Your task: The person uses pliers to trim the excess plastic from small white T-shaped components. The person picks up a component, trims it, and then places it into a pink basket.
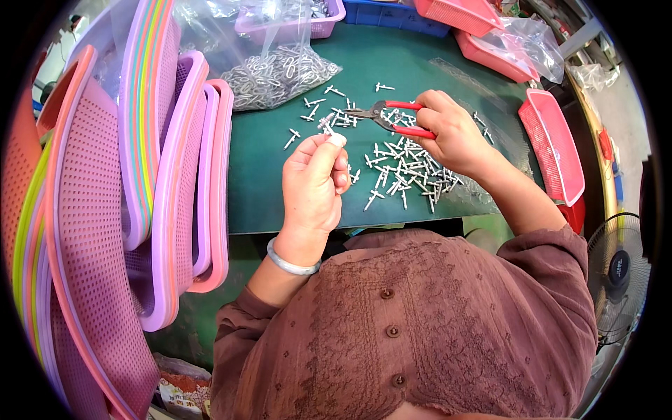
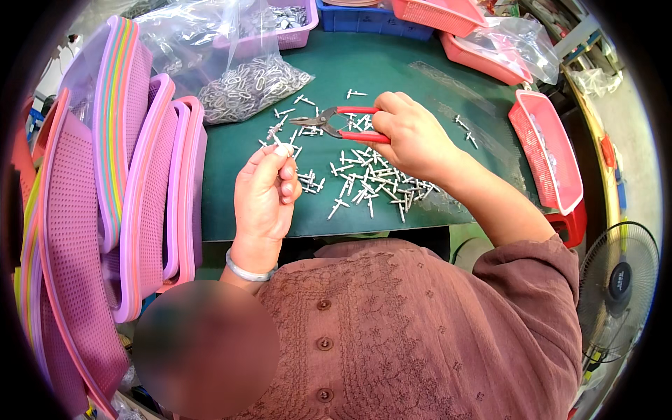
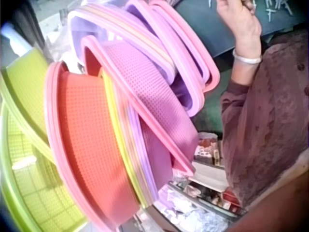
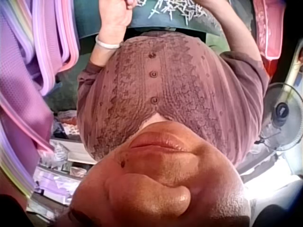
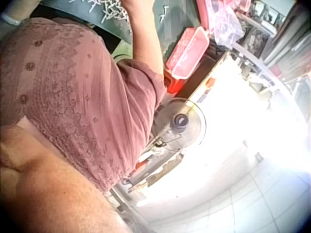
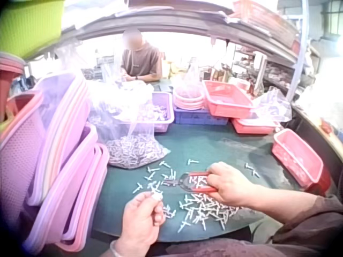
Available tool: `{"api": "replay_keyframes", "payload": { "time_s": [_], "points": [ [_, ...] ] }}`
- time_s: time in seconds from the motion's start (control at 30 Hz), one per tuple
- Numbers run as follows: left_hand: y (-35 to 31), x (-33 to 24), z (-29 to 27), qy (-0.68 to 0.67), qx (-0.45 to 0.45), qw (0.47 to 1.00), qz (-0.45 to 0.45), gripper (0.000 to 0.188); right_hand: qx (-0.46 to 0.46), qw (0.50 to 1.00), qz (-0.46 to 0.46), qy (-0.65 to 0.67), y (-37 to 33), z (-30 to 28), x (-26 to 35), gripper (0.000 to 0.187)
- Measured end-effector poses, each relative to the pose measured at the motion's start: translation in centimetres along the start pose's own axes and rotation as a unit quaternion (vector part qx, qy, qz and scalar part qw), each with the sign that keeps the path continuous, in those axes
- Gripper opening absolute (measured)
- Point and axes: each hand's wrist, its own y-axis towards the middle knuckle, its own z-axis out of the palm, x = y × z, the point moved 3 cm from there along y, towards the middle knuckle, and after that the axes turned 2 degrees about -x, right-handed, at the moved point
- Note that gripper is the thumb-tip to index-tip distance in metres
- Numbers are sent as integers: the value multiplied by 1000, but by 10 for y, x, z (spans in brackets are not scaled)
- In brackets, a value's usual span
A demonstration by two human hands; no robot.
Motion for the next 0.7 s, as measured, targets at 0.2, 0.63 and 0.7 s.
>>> {"api": "replay_keyframes", "payload": {
  "time_s": [0.2, 0.63, 0.7],
  "points": [
    [-2, 1, 4, -22, 33, 998, -53, 10, -15, 1000, -11, -19, -1, -4, 3, 20],
    [2, 7, -5, -180, 199, 935, -231, 16, 7, 994, -83, -76, -1, -17, -7, 23],
    [2, 7, -6, -179, 207, 932, -237, 16, 16, 993, -84, -78, -2, -18, -8, 24]
  ]
}}
